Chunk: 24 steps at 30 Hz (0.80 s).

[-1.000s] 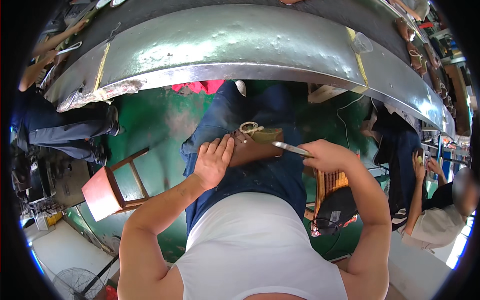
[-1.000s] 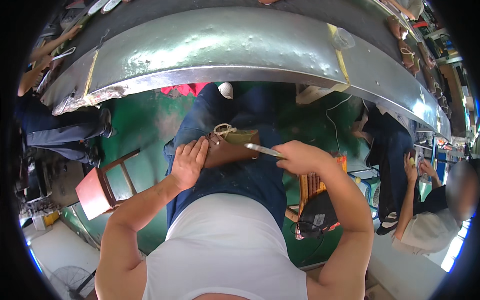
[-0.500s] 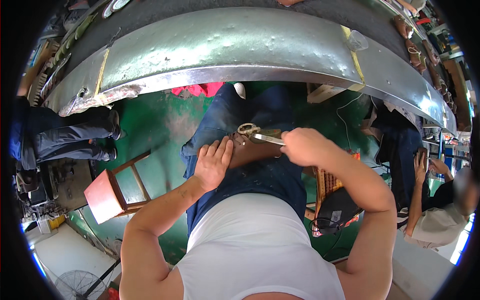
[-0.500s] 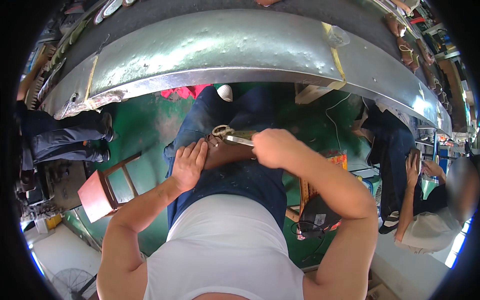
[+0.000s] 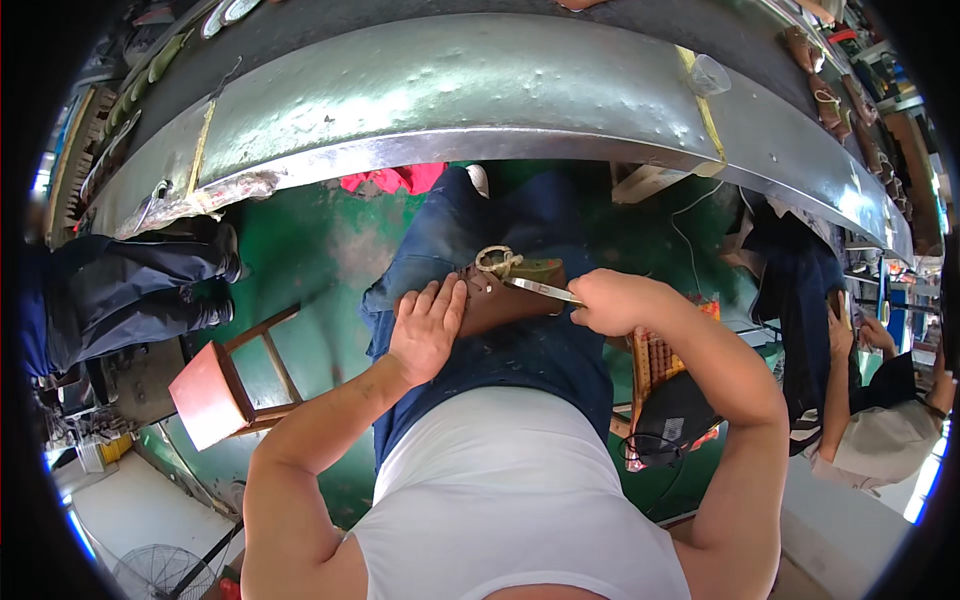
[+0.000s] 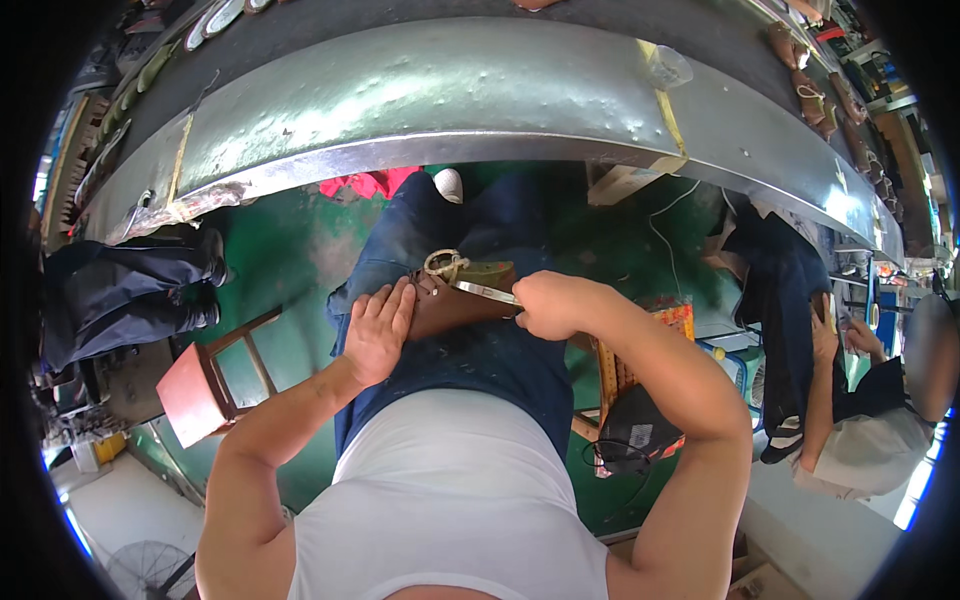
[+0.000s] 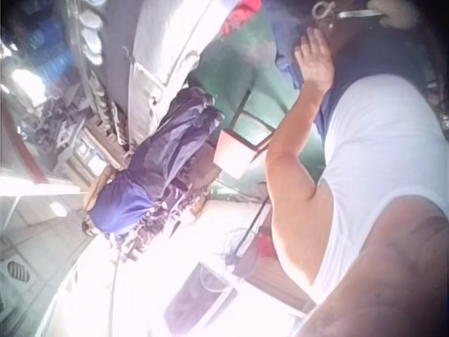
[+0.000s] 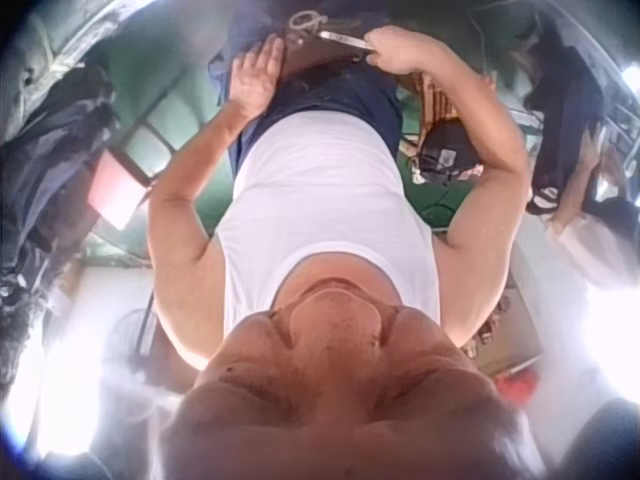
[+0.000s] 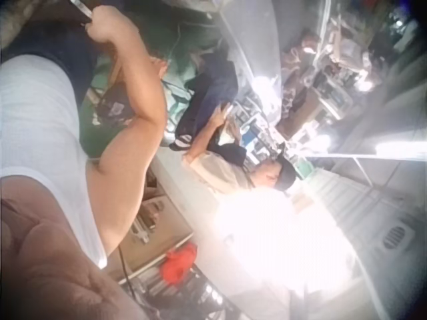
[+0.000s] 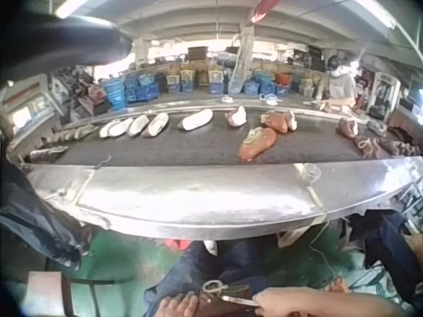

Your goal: The person is using lasting pliers to pull and secure the shoe upper material over a shoe last on a production line.

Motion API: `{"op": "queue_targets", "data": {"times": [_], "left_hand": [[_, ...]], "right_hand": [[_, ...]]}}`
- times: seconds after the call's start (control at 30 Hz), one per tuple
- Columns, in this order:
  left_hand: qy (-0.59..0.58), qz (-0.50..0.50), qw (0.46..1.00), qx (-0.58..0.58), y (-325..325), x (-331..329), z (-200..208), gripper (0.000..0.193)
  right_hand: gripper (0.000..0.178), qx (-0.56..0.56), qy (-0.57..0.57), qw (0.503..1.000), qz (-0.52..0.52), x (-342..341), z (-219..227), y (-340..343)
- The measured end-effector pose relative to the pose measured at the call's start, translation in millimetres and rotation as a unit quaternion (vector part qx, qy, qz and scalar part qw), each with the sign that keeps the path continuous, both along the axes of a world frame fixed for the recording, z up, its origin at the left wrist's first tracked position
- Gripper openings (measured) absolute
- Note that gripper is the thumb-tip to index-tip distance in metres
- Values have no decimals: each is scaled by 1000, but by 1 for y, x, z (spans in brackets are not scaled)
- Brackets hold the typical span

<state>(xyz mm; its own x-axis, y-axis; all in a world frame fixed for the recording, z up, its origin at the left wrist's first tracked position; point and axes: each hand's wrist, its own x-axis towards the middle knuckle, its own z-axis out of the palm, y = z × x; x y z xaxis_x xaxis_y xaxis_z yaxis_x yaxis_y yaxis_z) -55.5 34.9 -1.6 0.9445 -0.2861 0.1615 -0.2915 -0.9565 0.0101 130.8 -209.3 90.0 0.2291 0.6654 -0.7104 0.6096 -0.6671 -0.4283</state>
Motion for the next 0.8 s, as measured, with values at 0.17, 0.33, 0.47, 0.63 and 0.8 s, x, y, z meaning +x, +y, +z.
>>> {"op": "queue_targets", "data": {"times": [0.17,0.33,0.47,0.63,0.8], "left_hand": [[11,16,1000,-9,1,-3,2,58],[57,20,998,7,5,0,7,63],[171,47,984,12,13,14,29,71],[298,28,949,-99,46,54,77,65],[164,60,882,-439,21,71,129,42]], "right_hand": [[26,-142,118,981,-59,14,18,26],[27,-51,182,979,-72,52,-22,-12],[25,-36,229,947,-222,48,-11,-38],[31,86,277,900,-326,26,-23,-58],[25,86,220,845,-480,2,-43,-84]]}}
